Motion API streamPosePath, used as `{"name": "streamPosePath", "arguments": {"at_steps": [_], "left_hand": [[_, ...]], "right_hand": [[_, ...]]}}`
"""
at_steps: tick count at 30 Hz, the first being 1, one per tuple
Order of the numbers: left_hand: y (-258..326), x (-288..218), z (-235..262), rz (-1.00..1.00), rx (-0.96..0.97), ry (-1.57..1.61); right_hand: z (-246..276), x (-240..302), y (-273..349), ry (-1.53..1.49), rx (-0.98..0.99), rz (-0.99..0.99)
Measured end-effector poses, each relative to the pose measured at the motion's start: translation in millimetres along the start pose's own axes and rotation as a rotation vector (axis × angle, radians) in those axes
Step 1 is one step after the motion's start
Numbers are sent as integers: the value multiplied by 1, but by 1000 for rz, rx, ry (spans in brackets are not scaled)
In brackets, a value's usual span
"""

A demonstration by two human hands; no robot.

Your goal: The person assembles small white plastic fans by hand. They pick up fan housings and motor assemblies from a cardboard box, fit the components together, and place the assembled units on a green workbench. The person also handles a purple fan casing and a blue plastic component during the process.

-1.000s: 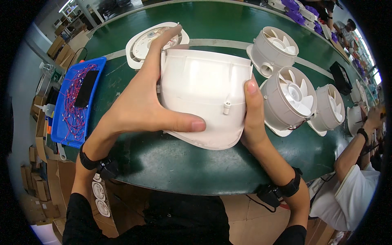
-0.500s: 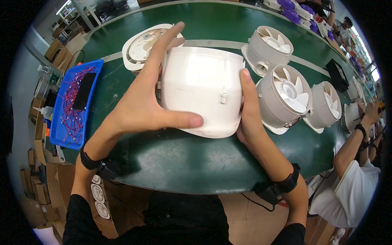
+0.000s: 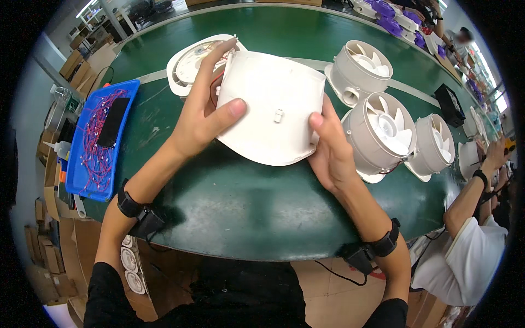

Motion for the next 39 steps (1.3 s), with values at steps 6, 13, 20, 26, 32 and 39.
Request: {"name": "streamPosePath", "arguments": {"at_steps": [6, 13, 20, 26, 32, 39], "left_hand": [[-8, 1, 14, 44, 16, 8], [-9, -4, 8, 76, 56, -97], [-10, -2, 10, 89, 50, -120], [-11, -1, 9, 91, 57, -114], [-10, -1, 9, 113, 56, -115], [-10, -2, 9, 104, 52, -157]], "right_hand": [[-3, 5, 1, 321, 55, 62], [-3, -5, 1, 218, 63, -20], [-7, 0, -2, 190, 208, -62], [-5, 2, 0, 167, 184, -25], [-8, 7, 1, 267, 186, 17], [-8, 7, 1, 326, 149, 12]]}}
Point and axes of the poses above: each hand's wrist, its own y-axis away from the middle knuckle, its own z-axis out of the back of the hand, x = y × z, the point moved 6 cm from there along -y, towards the middle knuckle, and after that the axes turned 7 degrees about y, right-handed, at the moved point
